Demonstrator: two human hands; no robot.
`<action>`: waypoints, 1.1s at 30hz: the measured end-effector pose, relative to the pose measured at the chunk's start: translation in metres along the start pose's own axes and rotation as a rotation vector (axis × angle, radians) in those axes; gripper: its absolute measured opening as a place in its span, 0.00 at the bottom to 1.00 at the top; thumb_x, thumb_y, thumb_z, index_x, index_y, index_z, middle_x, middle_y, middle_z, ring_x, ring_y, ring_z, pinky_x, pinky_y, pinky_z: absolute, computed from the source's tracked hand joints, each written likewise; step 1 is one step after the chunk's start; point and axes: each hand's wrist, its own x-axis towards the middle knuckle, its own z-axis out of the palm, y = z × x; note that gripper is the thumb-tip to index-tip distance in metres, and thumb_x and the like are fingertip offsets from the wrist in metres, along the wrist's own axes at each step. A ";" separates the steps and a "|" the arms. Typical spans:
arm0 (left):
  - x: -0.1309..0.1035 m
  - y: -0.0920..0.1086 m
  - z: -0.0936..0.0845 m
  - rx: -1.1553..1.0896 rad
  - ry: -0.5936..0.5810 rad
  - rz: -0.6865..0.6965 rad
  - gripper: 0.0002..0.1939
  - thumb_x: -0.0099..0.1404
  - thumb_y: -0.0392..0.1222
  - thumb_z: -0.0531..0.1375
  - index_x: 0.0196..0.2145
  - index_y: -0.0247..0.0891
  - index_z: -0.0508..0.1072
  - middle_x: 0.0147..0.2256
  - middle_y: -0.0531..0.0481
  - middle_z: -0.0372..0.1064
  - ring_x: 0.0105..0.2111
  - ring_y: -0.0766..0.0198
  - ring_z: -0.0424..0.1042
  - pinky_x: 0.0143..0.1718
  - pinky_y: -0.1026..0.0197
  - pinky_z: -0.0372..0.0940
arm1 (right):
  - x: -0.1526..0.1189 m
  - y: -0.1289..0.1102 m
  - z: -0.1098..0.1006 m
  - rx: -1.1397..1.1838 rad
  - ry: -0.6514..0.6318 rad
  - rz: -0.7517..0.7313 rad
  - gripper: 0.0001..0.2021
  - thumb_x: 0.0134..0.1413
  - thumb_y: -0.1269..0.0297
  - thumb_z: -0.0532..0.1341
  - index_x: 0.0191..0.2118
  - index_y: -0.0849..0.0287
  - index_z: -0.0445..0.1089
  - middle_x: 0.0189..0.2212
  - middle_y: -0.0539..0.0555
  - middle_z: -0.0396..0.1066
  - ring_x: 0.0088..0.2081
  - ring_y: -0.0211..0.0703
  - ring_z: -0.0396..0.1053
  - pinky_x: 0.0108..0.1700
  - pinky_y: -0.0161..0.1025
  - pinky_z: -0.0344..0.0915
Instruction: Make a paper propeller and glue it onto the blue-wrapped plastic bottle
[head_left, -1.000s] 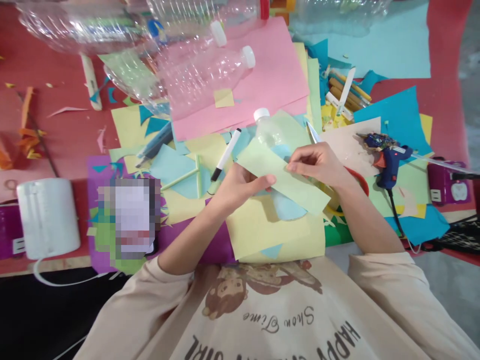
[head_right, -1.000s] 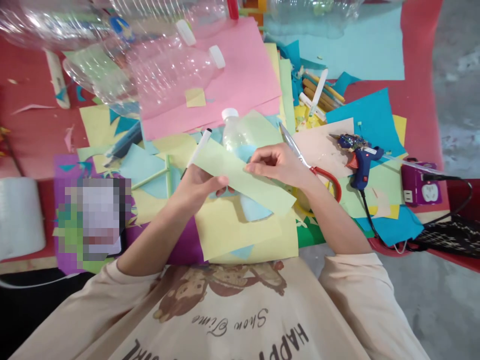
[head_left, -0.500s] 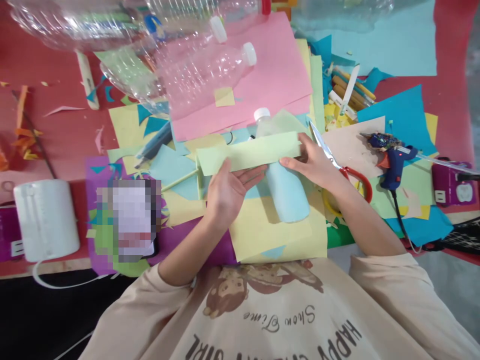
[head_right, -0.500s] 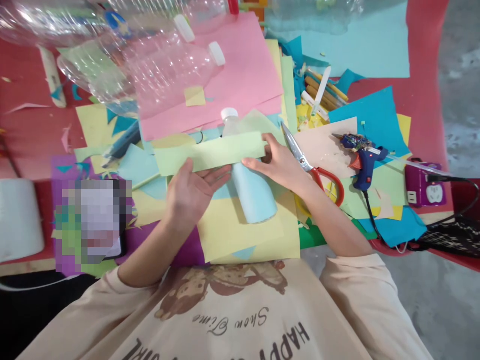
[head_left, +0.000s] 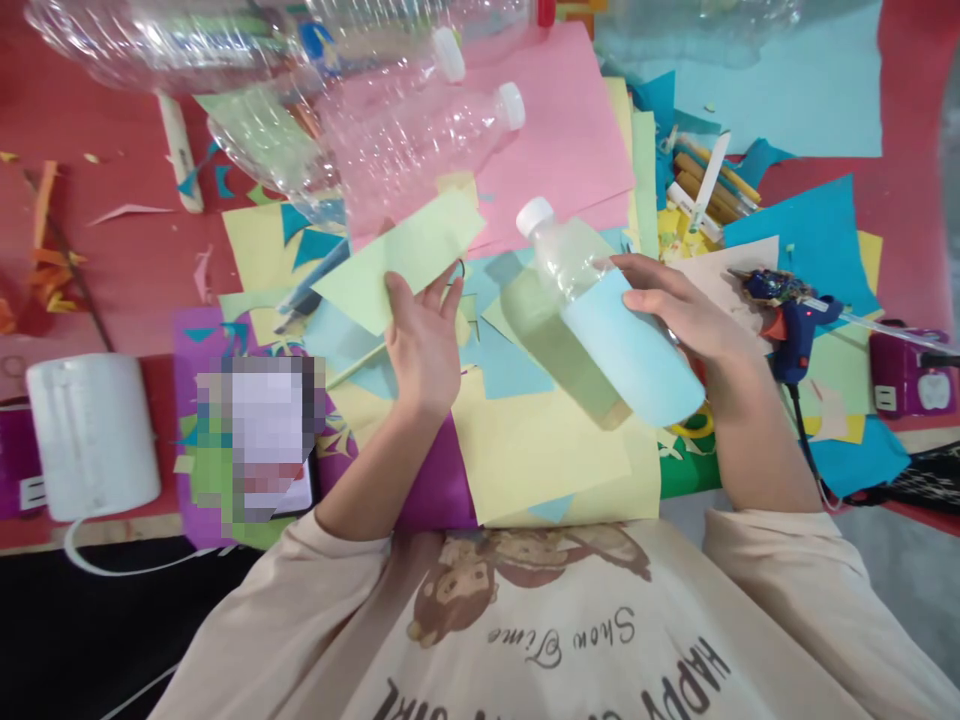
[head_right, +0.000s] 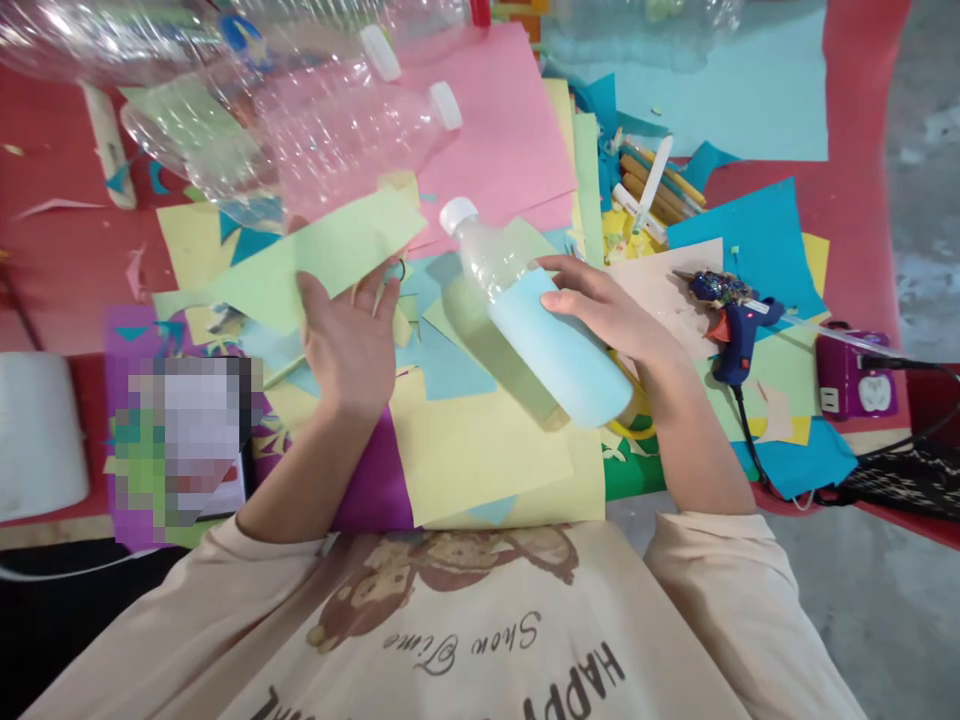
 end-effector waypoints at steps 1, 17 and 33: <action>-0.003 -0.002 0.001 0.024 -0.037 -0.006 0.21 0.66 0.59 0.54 0.43 0.39 0.71 0.51 0.43 0.71 0.56 0.55 0.69 0.63 0.49 0.59 | -0.002 -0.001 -0.005 -0.022 -0.065 0.003 0.20 0.55 0.54 0.58 0.53 0.48 0.67 0.49 0.50 0.71 0.46 0.47 0.70 0.41 0.41 0.68; -0.025 0.011 0.006 -0.003 -0.467 0.003 0.39 0.63 0.73 0.40 0.45 0.44 0.77 0.51 0.50 0.73 0.59 0.49 0.64 0.64 0.45 0.56 | -0.008 0.000 -0.030 -0.099 -0.315 0.023 0.26 0.53 0.52 0.62 0.58 0.49 0.65 0.52 0.53 0.71 0.50 0.50 0.70 0.43 0.41 0.70; -0.015 0.032 -0.014 0.118 -0.587 -0.256 0.40 0.63 0.72 0.40 0.34 0.42 0.82 0.49 0.46 0.74 0.55 0.44 0.67 0.61 0.41 0.57 | -0.016 -0.008 -0.040 -0.220 -0.396 -0.040 0.27 0.54 0.50 0.63 0.59 0.50 0.65 0.53 0.53 0.70 0.50 0.49 0.70 0.45 0.38 0.69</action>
